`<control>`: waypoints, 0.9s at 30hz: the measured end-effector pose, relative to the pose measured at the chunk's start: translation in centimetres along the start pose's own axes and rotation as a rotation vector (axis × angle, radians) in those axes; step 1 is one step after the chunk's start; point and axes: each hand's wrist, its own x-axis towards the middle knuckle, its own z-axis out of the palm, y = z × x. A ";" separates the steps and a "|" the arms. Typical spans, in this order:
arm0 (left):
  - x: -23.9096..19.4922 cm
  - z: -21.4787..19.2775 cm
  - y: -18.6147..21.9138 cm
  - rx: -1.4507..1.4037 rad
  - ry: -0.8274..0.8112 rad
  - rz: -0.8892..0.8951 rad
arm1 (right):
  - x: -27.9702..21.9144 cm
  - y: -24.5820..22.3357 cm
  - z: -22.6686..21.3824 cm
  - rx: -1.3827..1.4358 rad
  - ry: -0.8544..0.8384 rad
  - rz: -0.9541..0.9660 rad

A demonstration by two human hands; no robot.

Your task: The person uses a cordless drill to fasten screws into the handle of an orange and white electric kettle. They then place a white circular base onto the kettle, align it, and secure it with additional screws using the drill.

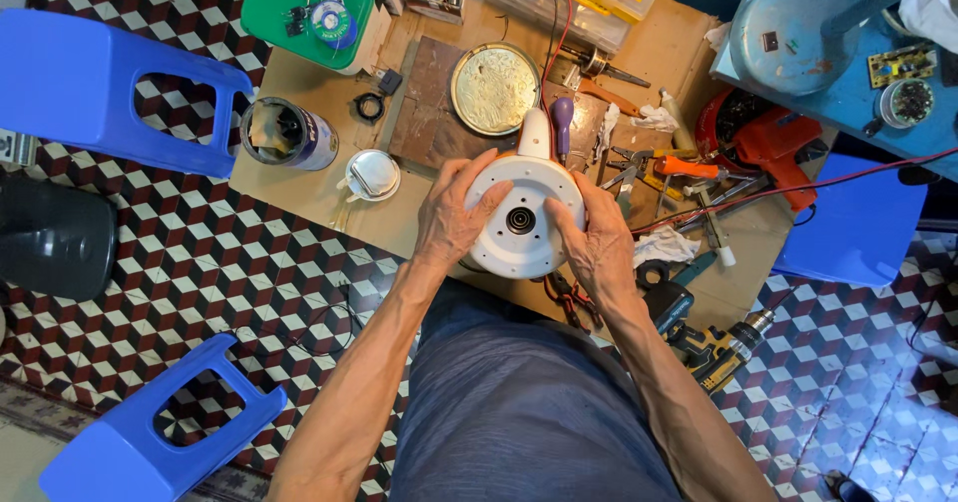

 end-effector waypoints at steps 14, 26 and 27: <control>2.3 1.9 -0.8 -0.101 -0.052 0.056 | 2.3 0.3 2.6 0.395 0.096 0.158; 7.3 3.1 0.6 -0.186 -0.056 -0.005 | 6.8 0.9 1.1 0.617 0.057 0.171; 7.3 3.2 0.7 -0.187 -0.057 -0.009 | 6.8 0.9 1.1 0.603 0.063 0.169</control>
